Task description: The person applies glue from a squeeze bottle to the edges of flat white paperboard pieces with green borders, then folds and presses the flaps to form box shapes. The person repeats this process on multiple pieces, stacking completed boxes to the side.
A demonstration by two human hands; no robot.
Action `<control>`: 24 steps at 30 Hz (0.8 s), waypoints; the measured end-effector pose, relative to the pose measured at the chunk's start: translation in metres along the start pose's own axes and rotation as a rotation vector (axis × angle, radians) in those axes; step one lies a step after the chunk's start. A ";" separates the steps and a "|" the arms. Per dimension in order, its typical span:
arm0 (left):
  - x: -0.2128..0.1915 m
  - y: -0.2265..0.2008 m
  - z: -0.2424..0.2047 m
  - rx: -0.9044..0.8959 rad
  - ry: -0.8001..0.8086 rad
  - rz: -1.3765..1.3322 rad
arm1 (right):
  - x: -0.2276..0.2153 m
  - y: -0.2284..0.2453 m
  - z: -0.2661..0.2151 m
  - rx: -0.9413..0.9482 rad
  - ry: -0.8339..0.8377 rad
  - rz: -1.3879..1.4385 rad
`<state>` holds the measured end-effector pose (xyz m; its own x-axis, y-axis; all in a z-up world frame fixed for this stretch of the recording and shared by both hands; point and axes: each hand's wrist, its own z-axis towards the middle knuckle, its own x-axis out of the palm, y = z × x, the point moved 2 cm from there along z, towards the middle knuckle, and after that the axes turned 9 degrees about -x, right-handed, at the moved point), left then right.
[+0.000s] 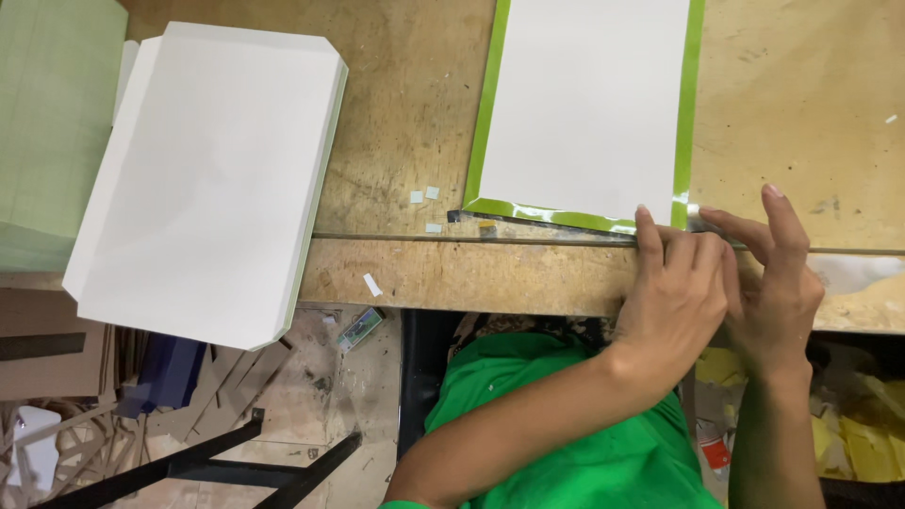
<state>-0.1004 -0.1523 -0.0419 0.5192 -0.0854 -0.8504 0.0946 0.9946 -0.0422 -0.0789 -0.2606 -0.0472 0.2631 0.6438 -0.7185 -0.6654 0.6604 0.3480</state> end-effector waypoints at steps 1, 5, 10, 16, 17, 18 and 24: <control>0.000 -0.002 0.001 0.000 0.008 0.013 | 0.000 0.001 0.000 0.015 -0.012 -0.001; -0.004 -0.002 -0.004 -0.036 0.012 0.020 | 0.000 -0.001 -0.002 0.018 -0.015 -0.016; -0.004 -0.003 -0.002 -0.026 0.104 0.112 | 0.001 -0.004 -0.004 0.033 -0.007 0.001; -0.005 0.010 -0.009 0.005 0.062 -0.017 | 0.002 -0.002 0.000 -0.032 -0.028 0.004; -0.006 0.015 -0.009 0.001 0.052 -0.062 | 0.001 -0.004 0.004 -0.099 -0.034 -0.027; -0.006 0.020 -0.013 0.015 0.049 -0.068 | 0.000 -0.003 0.004 -0.091 -0.042 -0.038; -0.002 0.049 -0.036 0.149 0.206 -0.034 | -0.005 0.004 0.004 -0.106 -0.027 0.020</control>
<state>-0.1272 -0.1011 -0.0611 0.3306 -0.0896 -0.9395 0.2408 0.9705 -0.0078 -0.0799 -0.2591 -0.0396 0.2667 0.6672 -0.6955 -0.7406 0.6037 0.2952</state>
